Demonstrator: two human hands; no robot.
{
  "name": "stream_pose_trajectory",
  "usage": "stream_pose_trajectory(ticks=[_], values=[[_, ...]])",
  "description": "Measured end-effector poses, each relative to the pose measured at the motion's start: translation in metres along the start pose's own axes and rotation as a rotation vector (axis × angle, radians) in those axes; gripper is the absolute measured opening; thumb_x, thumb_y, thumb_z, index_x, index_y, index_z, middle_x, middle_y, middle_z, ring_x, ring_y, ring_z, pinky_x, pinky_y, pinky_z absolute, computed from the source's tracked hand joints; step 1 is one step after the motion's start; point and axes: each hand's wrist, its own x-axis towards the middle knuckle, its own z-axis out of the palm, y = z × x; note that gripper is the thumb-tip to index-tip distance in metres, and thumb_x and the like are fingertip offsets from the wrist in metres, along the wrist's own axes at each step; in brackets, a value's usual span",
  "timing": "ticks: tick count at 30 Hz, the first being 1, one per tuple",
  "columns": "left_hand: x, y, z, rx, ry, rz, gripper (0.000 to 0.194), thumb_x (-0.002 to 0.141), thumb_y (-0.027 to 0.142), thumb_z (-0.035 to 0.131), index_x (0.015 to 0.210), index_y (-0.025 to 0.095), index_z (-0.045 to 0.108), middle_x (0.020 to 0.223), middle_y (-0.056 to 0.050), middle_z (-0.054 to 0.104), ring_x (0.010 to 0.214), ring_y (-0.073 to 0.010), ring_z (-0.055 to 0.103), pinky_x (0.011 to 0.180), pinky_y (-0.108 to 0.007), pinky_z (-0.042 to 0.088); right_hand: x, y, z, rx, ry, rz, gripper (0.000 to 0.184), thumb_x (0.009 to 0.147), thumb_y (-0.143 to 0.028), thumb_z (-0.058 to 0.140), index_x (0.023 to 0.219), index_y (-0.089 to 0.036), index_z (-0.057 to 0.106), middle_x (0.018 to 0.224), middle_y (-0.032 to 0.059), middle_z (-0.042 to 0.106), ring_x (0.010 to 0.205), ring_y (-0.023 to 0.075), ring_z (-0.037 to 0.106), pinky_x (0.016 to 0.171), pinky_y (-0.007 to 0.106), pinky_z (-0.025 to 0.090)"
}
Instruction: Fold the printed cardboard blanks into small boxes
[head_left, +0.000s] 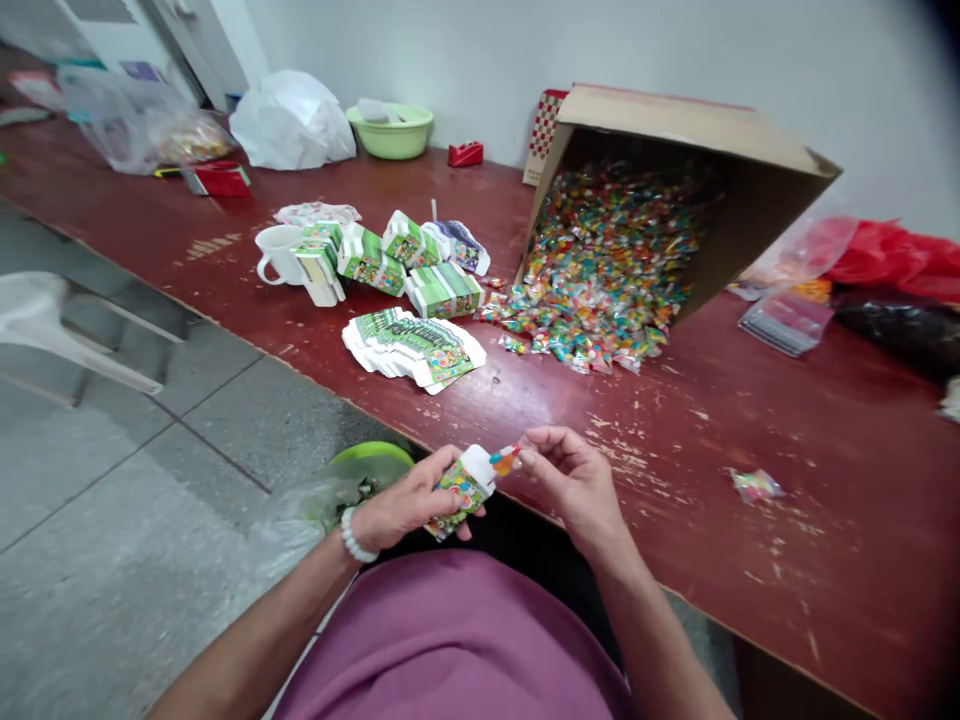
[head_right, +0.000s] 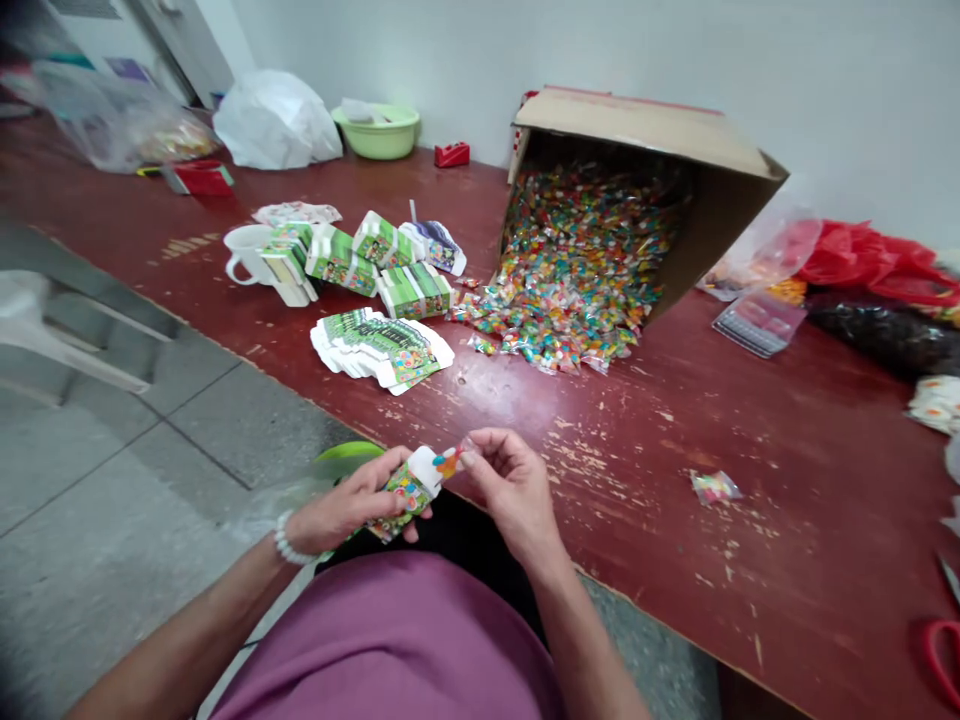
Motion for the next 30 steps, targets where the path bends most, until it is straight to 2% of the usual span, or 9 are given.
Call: stream_pose_trajectory(ticks=[6,10,13,17,21,24,27,28,30], values=[[0.004,0.004,0.018,0.009,0.046,0.056,0.028,0.082,0.023,0.062,0.107,0.02,0.051,0.087,0.0,0.061,0.063,-0.0093,0.058,0.057,-0.02,0.049,-0.013,0.006,0.015,-0.386,-0.183,-0.212,0.01,0.087,-0.028,0.065,0.093,-0.022,0.07,0.081,0.0031,0.071,0.071,0.0165,0.066,0.066,0.028,0.053],[0.013,0.0,0.019,-0.279,0.145,0.069,0.032,0.088,0.042,0.055,0.108,0.018,0.053,0.082,-0.004,0.065,0.058,-0.0141,0.063,0.049,-0.023,0.05,-0.017,0.003,0.013,-0.488,-0.114,-0.451,0.017,0.093,-0.024,0.057,0.103,-0.025,0.071,0.113,0.0083,0.065,0.106,0.0213,0.062,0.088,0.034,0.05],[0.02,-0.005,0.018,-0.468,0.18,0.017,0.052,0.092,0.059,0.041,0.108,0.013,0.058,0.073,-0.007,0.067,0.048,-0.0169,0.063,0.042,-0.025,0.049,-0.018,0.009,0.015,-0.389,-0.03,-0.385,0.011,0.091,-0.026,0.061,0.099,-0.025,0.068,0.107,0.0064,0.062,0.096,0.0186,0.063,0.079,0.03,0.052],[0.023,-0.009,0.021,-0.578,0.278,0.005,0.042,0.089,0.049,0.052,0.106,0.011,0.062,0.069,-0.005,0.066,0.043,-0.0148,0.06,0.038,-0.025,0.049,-0.019,0.023,0.022,-0.326,-0.094,-0.308,0.007,0.088,-0.027,0.066,0.091,-0.023,0.071,0.095,0.0045,0.062,0.081,0.0163,0.062,0.068,0.027,0.05],[0.02,-0.007,0.026,-0.429,0.374,0.131,0.041,0.085,0.044,0.062,0.114,0.016,0.062,0.076,-0.002,0.064,0.052,-0.0129,0.06,0.038,-0.021,0.05,-0.016,0.021,0.022,-0.353,-0.172,-0.277,0.012,0.088,-0.029,0.066,0.082,-0.022,0.073,0.085,0.0033,0.062,0.077,0.0159,0.06,0.068,0.028,0.048],[0.016,-0.001,0.022,-0.266,0.336,0.184,0.044,0.086,0.045,0.063,0.12,0.018,0.061,0.081,-0.002,0.063,0.062,-0.0139,0.062,0.039,-0.017,0.047,-0.006,0.017,0.02,-0.262,-0.238,-0.141,0.014,0.082,-0.032,0.073,0.075,-0.021,0.07,0.082,0.0021,0.063,0.075,0.0159,0.061,0.069,0.029,0.048],[0.012,0.009,0.009,-0.192,0.284,0.19,0.047,0.085,0.045,0.064,0.125,0.02,0.059,0.087,-0.003,0.063,0.061,-0.0117,0.06,0.041,-0.016,0.046,0.007,0.015,0.026,-0.131,-0.235,0.043,0.033,0.072,-0.033,0.082,0.1,-0.024,0.067,0.075,-0.0023,0.065,0.064,0.015,0.062,0.062,0.028,0.049],[0.01,0.013,0.004,-0.178,0.276,0.188,0.049,0.085,0.044,0.065,0.128,0.022,0.058,0.091,-0.003,0.064,0.062,-0.0117,0.061,0.042,-0.016,0.046,0.011,0.014,0.03,-0.137,-0.266,0.049,0.043,0.071,-0.032,0.082,0.11,-0.026,0.064,0.076,-0.0026,0.066,0.064,0.0153,0.063,0.061,0.028,0.05],[0.005,0.022,-0.007,-0.178,0.258,0.167,0.054,0.086,0.044,0.064,0.134,0.023,0.053,0.094,-0.005,0.065,0.065,-0.0131,0.062,0.044,-0.017,0.046,0.015,0.012,0.039,-0.199,-0.366,-0.007,0.038,0.078,-0.033,0.076,0.113,-0.025,0.065,0.076,-0.001,0.069,0.064,0.0155,0.063,0.061,0.028,0.05]])
